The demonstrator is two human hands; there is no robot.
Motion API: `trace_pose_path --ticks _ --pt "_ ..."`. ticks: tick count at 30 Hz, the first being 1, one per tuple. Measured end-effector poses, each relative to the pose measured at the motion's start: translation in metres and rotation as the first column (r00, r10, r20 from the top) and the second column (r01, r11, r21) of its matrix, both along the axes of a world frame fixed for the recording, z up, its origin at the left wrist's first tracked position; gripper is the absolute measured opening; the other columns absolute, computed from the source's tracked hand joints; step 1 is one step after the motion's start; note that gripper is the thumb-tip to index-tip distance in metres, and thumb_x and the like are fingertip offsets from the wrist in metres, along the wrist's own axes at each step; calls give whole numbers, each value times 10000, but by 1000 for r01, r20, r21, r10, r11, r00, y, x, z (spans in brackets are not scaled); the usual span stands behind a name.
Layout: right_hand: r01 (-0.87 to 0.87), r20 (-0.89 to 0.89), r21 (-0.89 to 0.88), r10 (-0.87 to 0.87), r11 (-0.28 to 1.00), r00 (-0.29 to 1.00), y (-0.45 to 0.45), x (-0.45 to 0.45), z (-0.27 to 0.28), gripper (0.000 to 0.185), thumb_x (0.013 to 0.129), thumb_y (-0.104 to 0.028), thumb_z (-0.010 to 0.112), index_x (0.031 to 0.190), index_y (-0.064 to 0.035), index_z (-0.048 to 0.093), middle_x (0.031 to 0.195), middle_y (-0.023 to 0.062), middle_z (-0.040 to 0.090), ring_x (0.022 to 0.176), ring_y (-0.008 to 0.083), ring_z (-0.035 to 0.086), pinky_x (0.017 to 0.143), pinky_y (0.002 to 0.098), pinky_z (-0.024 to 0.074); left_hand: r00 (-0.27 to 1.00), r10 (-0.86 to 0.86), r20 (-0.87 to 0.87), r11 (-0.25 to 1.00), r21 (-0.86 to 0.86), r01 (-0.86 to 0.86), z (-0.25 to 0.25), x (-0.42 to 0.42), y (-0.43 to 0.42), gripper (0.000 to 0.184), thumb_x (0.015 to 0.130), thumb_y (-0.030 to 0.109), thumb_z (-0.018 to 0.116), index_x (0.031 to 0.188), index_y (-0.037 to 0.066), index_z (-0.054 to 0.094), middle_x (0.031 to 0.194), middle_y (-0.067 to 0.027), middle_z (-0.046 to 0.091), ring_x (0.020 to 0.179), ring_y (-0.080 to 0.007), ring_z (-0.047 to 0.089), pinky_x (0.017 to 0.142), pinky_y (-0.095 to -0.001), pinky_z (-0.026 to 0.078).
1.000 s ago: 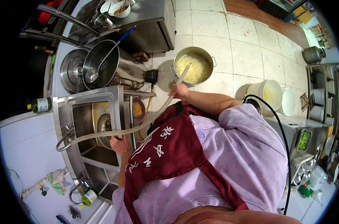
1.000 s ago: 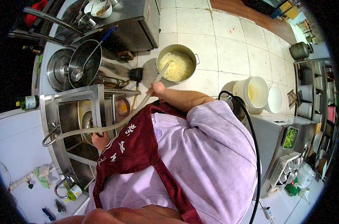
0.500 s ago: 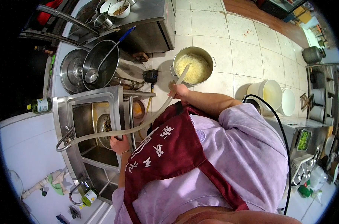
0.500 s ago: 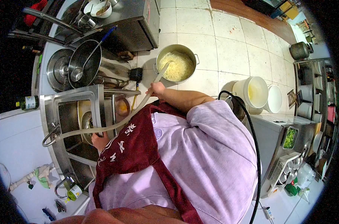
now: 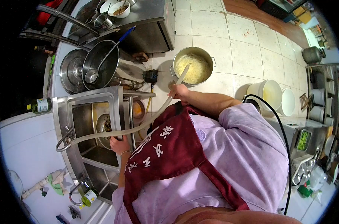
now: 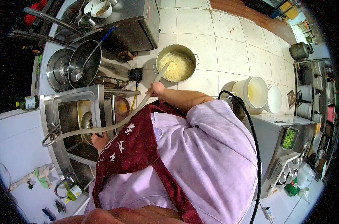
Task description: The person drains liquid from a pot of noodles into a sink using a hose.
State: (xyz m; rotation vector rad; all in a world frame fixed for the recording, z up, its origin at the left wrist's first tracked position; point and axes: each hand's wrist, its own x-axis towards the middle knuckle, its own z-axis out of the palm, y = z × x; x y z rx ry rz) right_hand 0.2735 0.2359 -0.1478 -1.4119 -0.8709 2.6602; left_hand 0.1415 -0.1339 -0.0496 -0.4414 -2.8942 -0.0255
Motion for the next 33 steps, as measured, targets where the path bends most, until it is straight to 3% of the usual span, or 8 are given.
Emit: trace_pose_path --ticks 33 --pt "20 2 -22 -19 1000 1000 2 -3 -10 231 883 -168 387 923 51 453 837 164 532 788 330 610 741 458 504 1000 16 26 1000 0 -16 -4 -3 -3 625 693 449 644 1079 -27 525 921 -202 552 870 -370 533 755 -467 423"
